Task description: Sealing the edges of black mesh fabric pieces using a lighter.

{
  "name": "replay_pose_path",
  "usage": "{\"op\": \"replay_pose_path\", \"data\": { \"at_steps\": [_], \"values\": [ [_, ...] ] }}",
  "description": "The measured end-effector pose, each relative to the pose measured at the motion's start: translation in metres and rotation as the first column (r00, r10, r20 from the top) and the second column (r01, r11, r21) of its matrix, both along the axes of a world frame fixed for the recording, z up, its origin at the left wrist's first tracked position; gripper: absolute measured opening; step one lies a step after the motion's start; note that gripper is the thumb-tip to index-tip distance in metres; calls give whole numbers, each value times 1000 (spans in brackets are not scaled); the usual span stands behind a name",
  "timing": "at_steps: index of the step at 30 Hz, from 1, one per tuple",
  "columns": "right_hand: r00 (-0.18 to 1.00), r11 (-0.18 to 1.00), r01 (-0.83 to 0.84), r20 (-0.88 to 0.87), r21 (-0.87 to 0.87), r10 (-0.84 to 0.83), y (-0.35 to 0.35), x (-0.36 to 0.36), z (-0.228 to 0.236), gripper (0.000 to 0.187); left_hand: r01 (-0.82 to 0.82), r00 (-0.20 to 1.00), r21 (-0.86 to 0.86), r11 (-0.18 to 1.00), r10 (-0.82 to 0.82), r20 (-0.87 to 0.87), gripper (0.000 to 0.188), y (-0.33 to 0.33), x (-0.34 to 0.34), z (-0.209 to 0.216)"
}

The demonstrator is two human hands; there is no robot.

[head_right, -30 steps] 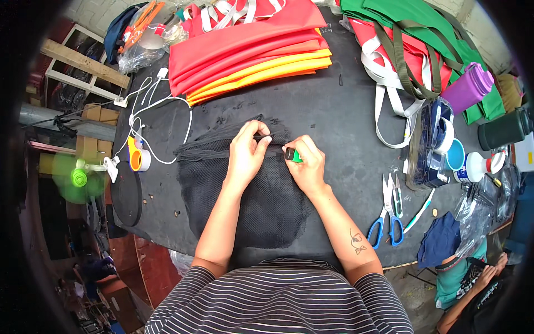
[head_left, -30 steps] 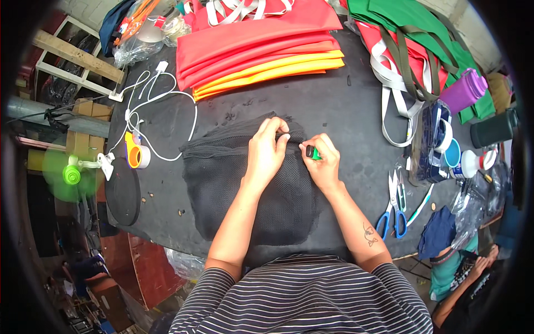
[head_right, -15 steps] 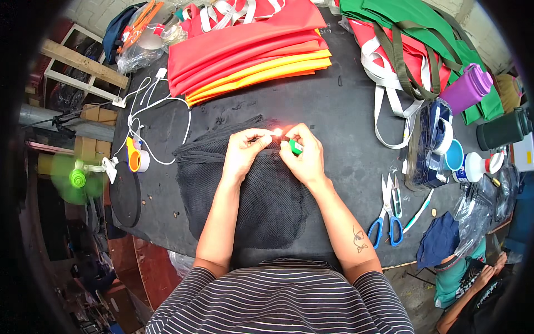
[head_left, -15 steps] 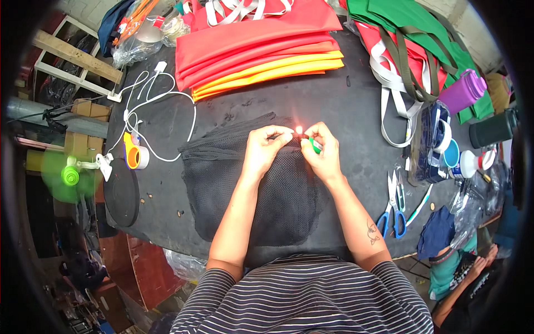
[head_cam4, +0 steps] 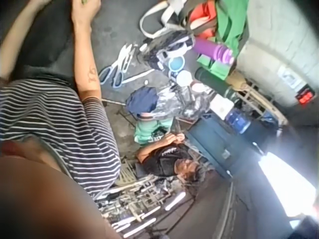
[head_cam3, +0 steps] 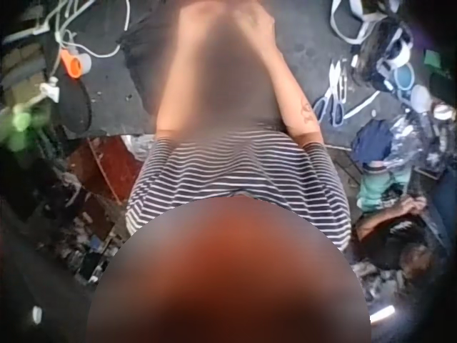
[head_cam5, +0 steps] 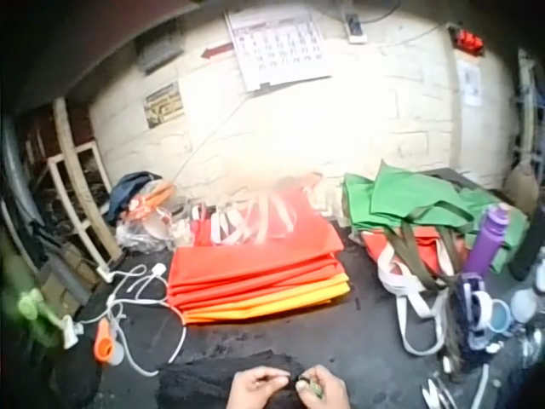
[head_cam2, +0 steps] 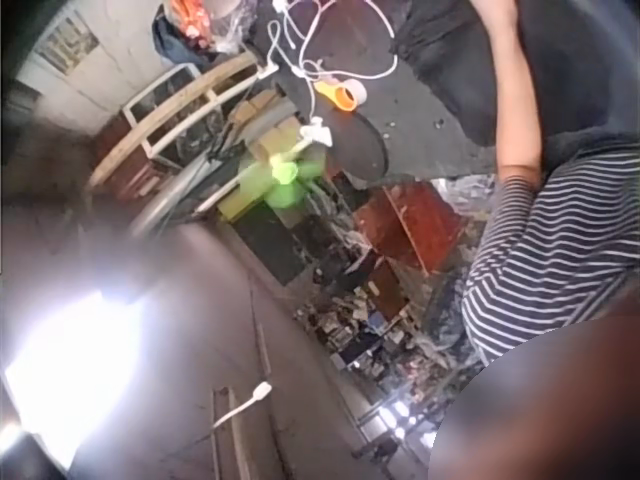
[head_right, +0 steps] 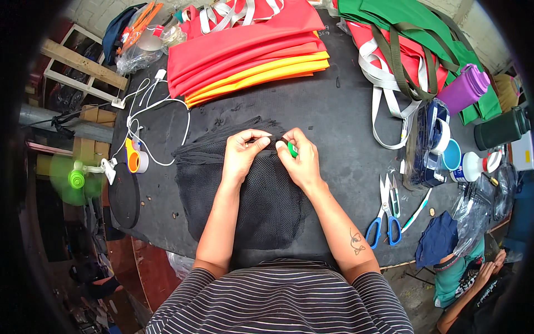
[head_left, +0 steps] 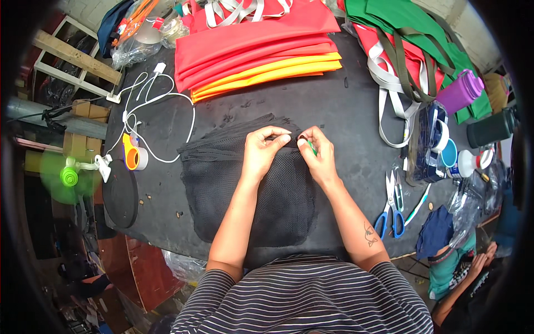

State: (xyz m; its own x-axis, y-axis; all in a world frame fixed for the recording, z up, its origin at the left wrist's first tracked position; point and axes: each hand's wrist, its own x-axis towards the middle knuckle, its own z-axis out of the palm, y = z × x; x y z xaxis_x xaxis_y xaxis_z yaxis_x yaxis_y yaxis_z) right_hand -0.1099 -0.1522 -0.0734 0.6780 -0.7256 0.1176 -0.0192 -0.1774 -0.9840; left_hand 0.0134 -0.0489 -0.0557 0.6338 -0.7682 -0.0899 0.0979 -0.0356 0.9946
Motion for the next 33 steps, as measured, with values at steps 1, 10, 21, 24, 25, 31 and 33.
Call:
{"op": "replay_pose_path", "data": {
  "at_steps": [1,10,21,24,25,31,33],
  "values": [
    [1000,1000,6,0,-28,-6,2,1,5,21,-13,997,7,1000,12,72,13,1,0,-3],
    [992,982,82,110,-170,-64,14,-4,5,21,-360,309,144,922,-27,951,8,8,-41,27],
    [982,958,162,53,236,-179,-17,-21,-23,17,-239,586,192,952,-16,810,21,-1,-19,8],
    [984,982,155,77,109,-163,-13,-16,-22,17,-217,584,255,942,-84,808,26,-6,-22,13],
    [986,988,157,60,-7,-156,-12,-16,-21,18,-225,580,253,941,-79,811,25,-6,-22,13],
    [980,982,175,-78,-75,-181,-12,-7,-23,26,-242,613,208,948,-16,790,19,-5,-21,10],
    [985,977,151,-62,-150,-162,-11,-7,-26,27,-244,604,163,956,18,797,18,-6,-22,9]
  ]
}}
